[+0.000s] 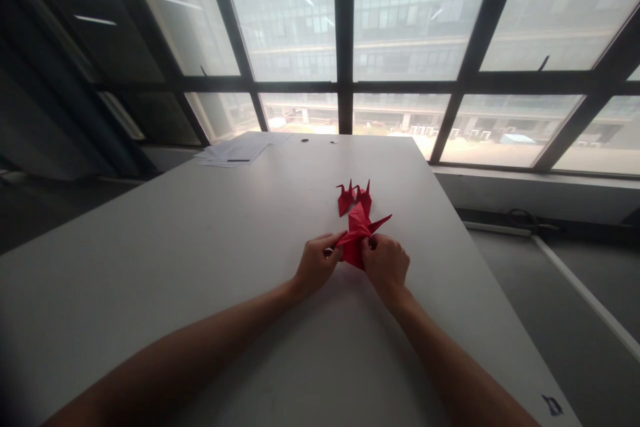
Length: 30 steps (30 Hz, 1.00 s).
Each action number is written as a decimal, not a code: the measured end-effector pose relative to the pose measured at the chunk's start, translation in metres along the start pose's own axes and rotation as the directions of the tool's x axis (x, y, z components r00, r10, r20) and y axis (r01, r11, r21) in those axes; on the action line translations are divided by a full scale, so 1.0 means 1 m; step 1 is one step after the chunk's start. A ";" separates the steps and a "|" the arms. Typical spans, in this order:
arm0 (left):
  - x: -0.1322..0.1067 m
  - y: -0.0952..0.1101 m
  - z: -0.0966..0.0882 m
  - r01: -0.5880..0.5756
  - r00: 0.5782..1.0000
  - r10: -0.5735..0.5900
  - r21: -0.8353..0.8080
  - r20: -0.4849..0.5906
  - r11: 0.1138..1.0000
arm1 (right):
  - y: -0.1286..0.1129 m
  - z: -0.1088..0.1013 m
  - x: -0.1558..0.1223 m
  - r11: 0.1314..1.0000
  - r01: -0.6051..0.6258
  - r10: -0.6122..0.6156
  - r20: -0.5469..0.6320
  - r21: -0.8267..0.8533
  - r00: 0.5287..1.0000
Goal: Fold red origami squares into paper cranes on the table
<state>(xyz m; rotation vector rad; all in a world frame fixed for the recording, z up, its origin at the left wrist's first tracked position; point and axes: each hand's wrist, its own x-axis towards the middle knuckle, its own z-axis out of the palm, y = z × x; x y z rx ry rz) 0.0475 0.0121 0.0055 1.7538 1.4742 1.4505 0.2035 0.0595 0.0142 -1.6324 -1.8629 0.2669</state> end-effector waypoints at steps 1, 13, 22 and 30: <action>0.001 0.000 0.000 0.010 1.000 -0.010 -0.023 -0.004 1.000 | 0.001 0.001 0.000 0.999 0.006 -0.006 -0.004 0.044 1.000; 0.020 -0.025 -0.003 0.346 0.861 -0.505 -0.656 -0.063 0.671 | 0.006 0.000 0.005 0.730 0.074 -0.044 -0.061 0.679 0.997; 0.024 -0.023 -0.009 0.259 0.796 -0.593 -0.819 -0.120 0.513 | 0.016 0.010 0.006 0.625 -0.002 0.027 -0.020 0.781 0.999; 0.014 -0.020 -0.004 0.219 0.933 -0.348 -0.621 -0.093 0.753 | 0.010 0.010 0.010 0.256 -0.312 0.156 0.280 0.915 0.947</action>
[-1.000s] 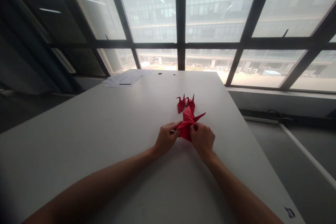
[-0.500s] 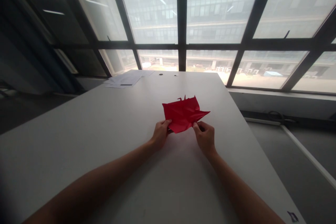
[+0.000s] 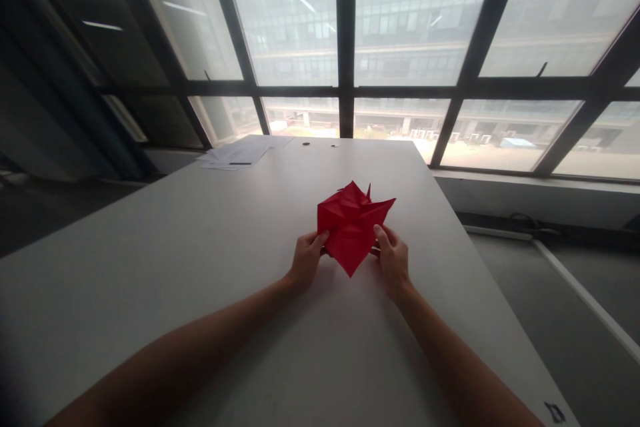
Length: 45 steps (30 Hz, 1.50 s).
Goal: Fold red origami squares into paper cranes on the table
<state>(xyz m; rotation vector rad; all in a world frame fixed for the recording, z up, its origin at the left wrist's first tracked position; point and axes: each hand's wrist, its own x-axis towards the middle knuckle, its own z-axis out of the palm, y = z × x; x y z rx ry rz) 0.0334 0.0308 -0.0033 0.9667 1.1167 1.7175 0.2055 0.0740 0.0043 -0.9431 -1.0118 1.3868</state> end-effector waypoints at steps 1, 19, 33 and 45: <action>-0.001 0.000 0.001 -0.023 0.999 0.022 0.039 0.023 0.999 | -0.001 0.001 0.001 0.997 -0.031 0.031 0.010 0.063 0.999; 0.044 0.059 -0.052 -0.069 0.833 0.101 0.079 -0.543 0.994 | -0.052 -0.015 -0.022 0.394 0.725 -0.604 0.436 -0.564 0.667; -0.048 0.041 -0.061 -0.595 0.781 -0.111 0.786 0.615 0.166 | -0.004 0.021 -0.096 0.238 0.801 0.208 0.834 -0.550 0.511; -0.100 0.048 -0.099 -0.455 0.860 -0.281 0.889 0.427 -0.041 | 0.034 0.041 -0.090 0.075 0.518 0.032 0.521 -0.852 0.853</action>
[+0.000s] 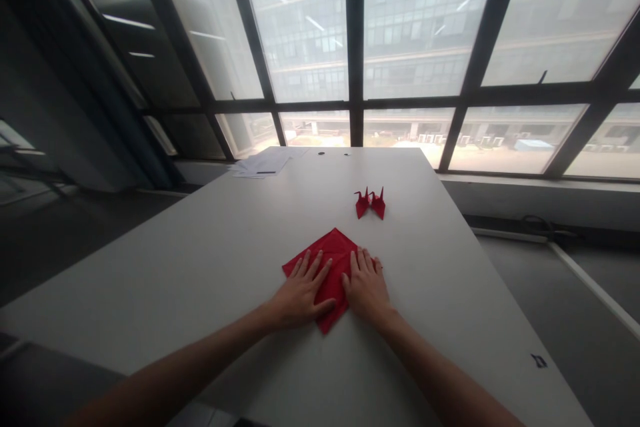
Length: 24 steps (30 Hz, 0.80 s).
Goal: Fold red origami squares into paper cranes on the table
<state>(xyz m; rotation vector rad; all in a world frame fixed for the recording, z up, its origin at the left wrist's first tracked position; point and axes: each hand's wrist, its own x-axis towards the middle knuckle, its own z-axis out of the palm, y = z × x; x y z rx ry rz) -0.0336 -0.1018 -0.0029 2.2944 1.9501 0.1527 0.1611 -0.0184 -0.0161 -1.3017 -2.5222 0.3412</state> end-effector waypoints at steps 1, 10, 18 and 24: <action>-0.002 0.001 -0.002 0.023 1.000 -0.022 -0.003 0.018 1.000 | 0.001 0.002 0.002 0.999 0.032 -0.031 0.025 -0.019 0.999; 0.071 -0.028 -0.013 -0.226 0.974 0.222 -0.094 -0.051 0.970 | 0.009 -0.006 0.013 0.964 0.261 -0.252 0.137 -0.052 0.958; 0.076 -0.060 -0.022 0.036 0.994 -0.037 -0.003 -0.106 0.999 | 0.011 -0.011 0.017 0.949 0.315 -0.304 0.179 -0.035 0.936; 0.066 -0.030 0.002 -0.103 0.988 0.105 0.023 -0.112 0.994 | 0.018 -0.030 0.041 0.934 0.356 -0.346 0.209 -0.011 0.915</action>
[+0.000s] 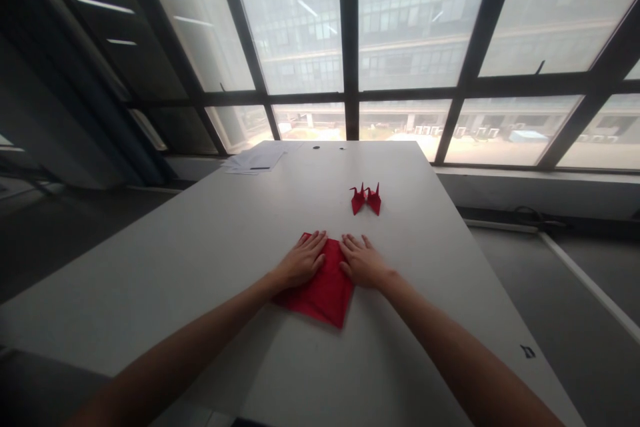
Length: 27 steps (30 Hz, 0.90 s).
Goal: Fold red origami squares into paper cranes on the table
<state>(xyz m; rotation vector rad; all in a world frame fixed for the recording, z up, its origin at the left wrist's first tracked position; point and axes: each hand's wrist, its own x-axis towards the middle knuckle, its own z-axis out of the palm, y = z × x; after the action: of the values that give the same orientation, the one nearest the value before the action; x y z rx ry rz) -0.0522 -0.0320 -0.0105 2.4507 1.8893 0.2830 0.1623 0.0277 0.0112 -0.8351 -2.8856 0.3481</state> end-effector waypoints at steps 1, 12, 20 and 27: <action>-0.001 0.001 0.002 0.018 1.000 -0.018 0.010 -0.008 1.000 | -0.007 0.001 0.005 0.994 -0.113 0.113 -0.064 -0.006 0.992; -0.006 -0.010 0.004 0.057 0.998 -0.056 0.054 -0.021 0.997 | -0.062 0.048 0.010 0.906 -0.413 0.423 -0.220 0.095 0.879; -0.007 -0.056 -0.016 0.308 0.951 -0.307 0.124 -0.032 0.943 | -0.044 0.047 0.004 0.870 -0.490 0.488 -0.209 0.048 0.847; -0.015 -0.021 -0.003 0.106 0.994 -0.106 0.073 -0.015 0.992 | -0.047 0.045 0.028 0.845 -0.531 0.530 -0.202 0.052 0.824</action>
<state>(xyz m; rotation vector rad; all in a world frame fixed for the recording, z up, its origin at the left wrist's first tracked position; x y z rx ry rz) -0.0768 -0.0409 -0.0120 2.3873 2.0624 0.2272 0.1070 -0.0041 -0.0189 -1.5758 -2.4129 0.2740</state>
